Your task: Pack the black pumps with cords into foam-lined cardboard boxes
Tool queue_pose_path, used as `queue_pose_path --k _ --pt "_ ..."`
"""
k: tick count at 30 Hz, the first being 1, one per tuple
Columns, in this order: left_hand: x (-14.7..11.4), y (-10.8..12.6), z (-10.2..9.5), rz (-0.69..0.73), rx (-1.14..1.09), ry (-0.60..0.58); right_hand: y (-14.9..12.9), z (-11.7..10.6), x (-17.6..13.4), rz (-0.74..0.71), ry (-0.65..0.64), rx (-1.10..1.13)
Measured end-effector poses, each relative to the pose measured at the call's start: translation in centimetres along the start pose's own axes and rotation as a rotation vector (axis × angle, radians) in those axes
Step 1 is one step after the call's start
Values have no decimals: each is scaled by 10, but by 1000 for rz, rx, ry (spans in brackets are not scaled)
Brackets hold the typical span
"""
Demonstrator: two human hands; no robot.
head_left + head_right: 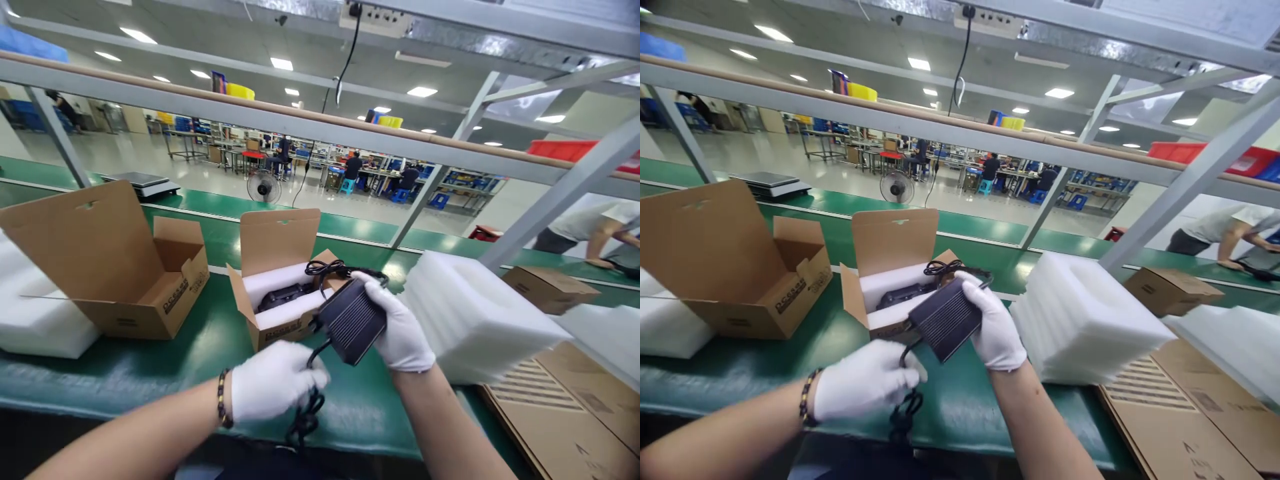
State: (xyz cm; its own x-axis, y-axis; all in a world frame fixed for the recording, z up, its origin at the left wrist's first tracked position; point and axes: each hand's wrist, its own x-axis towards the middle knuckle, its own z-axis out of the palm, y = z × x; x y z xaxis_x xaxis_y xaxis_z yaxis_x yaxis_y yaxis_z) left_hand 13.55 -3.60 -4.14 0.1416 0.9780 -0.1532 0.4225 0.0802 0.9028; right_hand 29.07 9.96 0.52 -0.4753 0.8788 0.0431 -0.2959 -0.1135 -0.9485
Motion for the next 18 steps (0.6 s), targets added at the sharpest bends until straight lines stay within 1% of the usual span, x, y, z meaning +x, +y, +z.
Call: queue_pose_path --k 1,2,4,5,7,9,10,11,13,14,15,16,18 --pt "5 16 -14 10 -64 11 -8 2 8 -9 4 74" --pt "12 32 -28 71 -104 49 -16 5 16 -24 5 131" --pt "31 56 -58 233 -114 175 -30 10 31 -53 6 197" --pt "42 63 -73 296 -84 243 -34 13 38 -62 6 215" --pt "63 67 -100 430 -14 369 -35 19 51 -107 6 234" --pt "81 56 -124 514 66 426 -27 27 62 -189 -14 218" --pt "88 46 -134 511 176 418 -19 31 66 -233 -35 189" --pt "93 34 -142 468 330 393 -10 35 70 -271 -60 138" --pt "98 8 -153 306 685 323 11 42 78 -320 -120 -26" --pt "99 -5 -155 212 828 293 22 46 82 -339 -153 -126" --pt "98 -17 -157 125 922 270 33 50 86 -358 -189 -230" --pt "96 -27 -157 55 971 258 42 53 89 -378 -226 -329" --pt "89 -41 -156 -45 1019 233 55 60 96 -411 -296 -475"
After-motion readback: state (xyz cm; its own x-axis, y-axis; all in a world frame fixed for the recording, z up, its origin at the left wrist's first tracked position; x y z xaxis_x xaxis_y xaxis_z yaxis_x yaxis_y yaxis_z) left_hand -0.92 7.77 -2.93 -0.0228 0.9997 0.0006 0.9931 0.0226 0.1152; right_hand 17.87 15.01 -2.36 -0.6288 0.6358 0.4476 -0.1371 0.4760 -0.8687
